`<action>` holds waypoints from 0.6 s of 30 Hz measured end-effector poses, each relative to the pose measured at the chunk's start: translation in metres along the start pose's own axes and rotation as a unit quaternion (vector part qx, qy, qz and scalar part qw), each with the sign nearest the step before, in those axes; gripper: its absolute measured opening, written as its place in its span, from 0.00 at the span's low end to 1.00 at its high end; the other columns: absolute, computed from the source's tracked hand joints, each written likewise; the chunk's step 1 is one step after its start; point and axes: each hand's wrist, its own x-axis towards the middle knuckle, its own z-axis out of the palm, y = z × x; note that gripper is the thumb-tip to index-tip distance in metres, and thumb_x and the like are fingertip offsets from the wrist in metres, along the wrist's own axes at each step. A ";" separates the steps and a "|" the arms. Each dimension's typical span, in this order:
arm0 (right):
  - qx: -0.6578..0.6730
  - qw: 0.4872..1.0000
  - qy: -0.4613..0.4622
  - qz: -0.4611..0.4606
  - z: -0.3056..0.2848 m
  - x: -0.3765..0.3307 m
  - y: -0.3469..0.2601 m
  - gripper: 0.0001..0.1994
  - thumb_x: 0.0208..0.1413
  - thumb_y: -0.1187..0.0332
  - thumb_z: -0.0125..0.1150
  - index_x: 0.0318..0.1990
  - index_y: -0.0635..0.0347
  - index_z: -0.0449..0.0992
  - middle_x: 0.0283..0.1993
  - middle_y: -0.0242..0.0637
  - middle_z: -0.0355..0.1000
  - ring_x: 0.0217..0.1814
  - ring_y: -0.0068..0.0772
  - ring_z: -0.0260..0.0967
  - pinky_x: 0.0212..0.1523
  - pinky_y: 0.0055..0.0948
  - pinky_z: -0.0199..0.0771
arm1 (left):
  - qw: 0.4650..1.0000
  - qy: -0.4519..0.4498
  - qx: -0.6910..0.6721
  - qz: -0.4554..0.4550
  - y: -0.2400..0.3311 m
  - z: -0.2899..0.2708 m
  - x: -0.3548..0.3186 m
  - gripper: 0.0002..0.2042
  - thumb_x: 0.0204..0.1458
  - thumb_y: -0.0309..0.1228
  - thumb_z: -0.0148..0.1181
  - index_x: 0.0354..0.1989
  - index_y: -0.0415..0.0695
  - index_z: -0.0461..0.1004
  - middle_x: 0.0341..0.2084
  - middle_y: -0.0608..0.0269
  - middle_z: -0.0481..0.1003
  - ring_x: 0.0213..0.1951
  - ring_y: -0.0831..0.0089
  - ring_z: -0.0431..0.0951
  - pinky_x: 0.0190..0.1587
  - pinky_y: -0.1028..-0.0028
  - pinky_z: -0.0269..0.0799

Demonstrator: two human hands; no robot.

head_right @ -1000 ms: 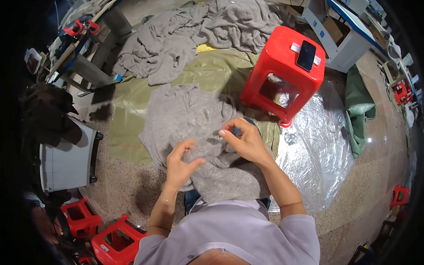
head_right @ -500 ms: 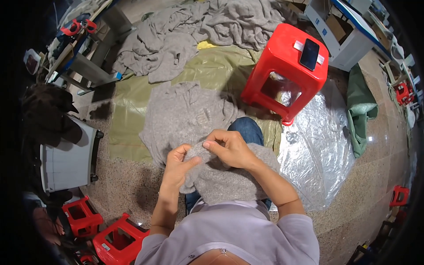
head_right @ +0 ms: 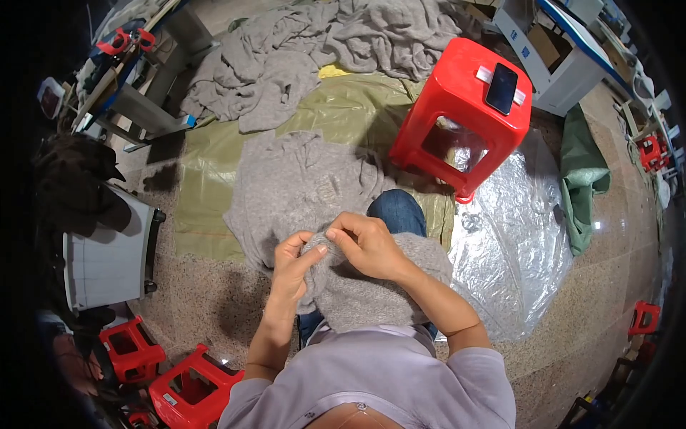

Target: Inspecting and picking through pieces of grey fabric on the floor of a factory.

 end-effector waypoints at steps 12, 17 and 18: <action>-0.194 0.970 -0.029 -0.143 0.015 -0.015 -0.021 0.05 0.52 0.73 0.63 0.35 0.62 0.75 0.29 0.40 0.70 0.29 0.42 0.71 0.30 0.31 0.70 | 0.982 0.136 0.011 0.134 -0.008 0.020 -0.003 0.09 0.49 0.14 0.48 0.34 0.37 0.74 0.28 0.67 0.74 0.30 0.85 0.70 0.36 0.83 0.65; -0.142 0.985 -0.056 -0.074 -0.025 -0.023 -0.018 0.14 0.47 0.71 0.68 0.42 0.59 0.73 0.41 0.39 0.69 0.41 0.40 0.70 0.38 0.33 0.71 | 0.984 0.148 -0.060 0.078 0.011 -0.020 -0.009 0.10 0.48 0.16 0.51 0.37 0.36 0.75 0.34 0.62 0.75 0.36 0.78 0.74 0.41 0.79 0.69; -0.145 0.987 -0.033 -0.063 -0.038 -0.026 -0.009 0.16 0.45 0.75 0.66 0.43 0.59 0.72 0.45 0.38 0.68 0.44 0.36 0.69 0.40 0.32 0.70 | 0.980 0.153 -0.111 0.058 0.017 -0.025 -0.010 0.11 0.48 0.16 0.51 0.40 0.36 0.74 0.38 0.61 0.75 0.40 0.76 0.74 0.45 0.76 0.70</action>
